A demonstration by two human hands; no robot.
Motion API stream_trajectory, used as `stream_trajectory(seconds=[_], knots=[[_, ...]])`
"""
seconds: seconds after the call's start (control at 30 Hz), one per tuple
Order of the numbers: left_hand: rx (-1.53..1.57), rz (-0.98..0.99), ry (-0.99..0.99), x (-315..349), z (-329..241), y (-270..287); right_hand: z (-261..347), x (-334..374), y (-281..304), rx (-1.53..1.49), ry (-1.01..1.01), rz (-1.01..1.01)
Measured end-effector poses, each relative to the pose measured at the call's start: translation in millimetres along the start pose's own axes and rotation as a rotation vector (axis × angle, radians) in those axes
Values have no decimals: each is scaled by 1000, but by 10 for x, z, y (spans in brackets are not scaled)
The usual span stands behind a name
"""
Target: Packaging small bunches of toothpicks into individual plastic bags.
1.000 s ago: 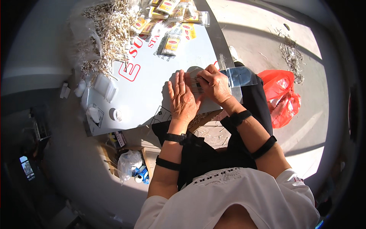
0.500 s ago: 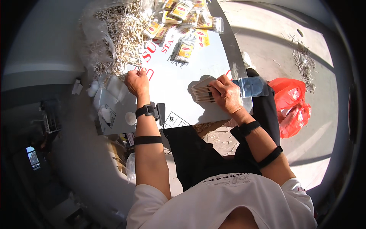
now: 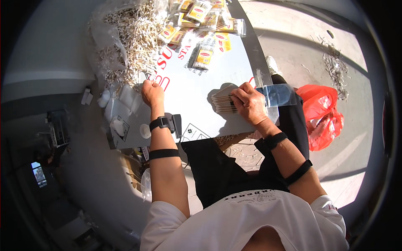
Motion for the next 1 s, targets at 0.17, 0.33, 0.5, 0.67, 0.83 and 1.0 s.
stream_trajectory(seconds=[0.17,0.33,0.5,0.67,0.83,1.0], knots=[[317,335,-497,523,-533,-166,-69,23,-35,11,-33,29],[215,524,-828,995,-1231,-280,-41,11,-33,1,-17,26],[179,508,-817,1086,-1329,-349,-32,12,-21,-24,-10,0],[137,427,-765,1114,-1272,-361,-64,34,-6,-65,-19,9],[769,246,-506,1104,-858,-442,-143,-44,39,-516,-201,-72],[1186,378,-284,1360,-994,-681,-227,-233,-194,-715,-231,-71]])
Point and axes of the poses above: each hand's wrist, its own x-axis away from the middle knuckle, its own y-axis out of the back of the hand, z = x × y, the point moved 6 cm from there along -x, towards the middle knuckle, and after that the axes turned 7 degrees about x, right-handed, at the moved point
